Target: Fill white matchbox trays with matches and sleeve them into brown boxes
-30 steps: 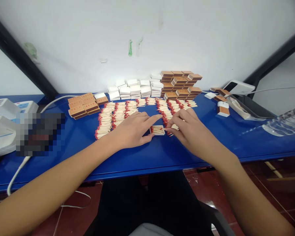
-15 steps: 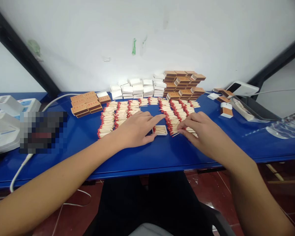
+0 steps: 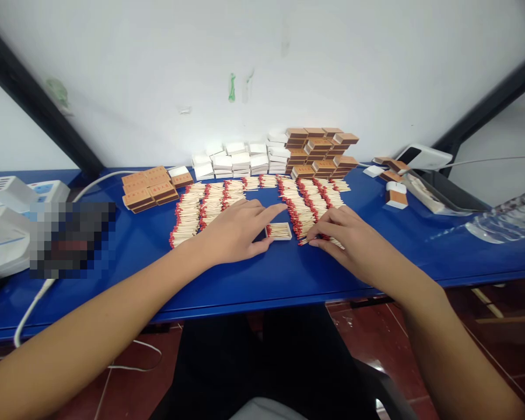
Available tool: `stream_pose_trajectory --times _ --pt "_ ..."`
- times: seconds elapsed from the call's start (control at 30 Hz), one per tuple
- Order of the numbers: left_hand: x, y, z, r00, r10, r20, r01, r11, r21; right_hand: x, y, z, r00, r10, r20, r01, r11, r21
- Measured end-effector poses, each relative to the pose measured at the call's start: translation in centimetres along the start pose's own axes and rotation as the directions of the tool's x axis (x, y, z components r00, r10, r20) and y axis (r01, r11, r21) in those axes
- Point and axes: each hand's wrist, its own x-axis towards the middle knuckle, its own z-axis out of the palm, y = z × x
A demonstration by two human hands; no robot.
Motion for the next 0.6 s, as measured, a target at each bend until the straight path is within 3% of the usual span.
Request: stream_pose_trajectory --times 0.33,0.6 --pt "0.1 0.2 0.0 1.000 -0.001 0.014 0.001 1.000 0.025 0.3 -0.4 0.1 0.998 0.003 0.063 -0.002 1.000 -0.006" --pt "0.3 0.3 -0.1 1.000 0.001 0.020 -0.002 1.000 0.013 3.1 -3.4 0.7 0.997 -0.062 -0.049 0.053 0.983 -0.176"
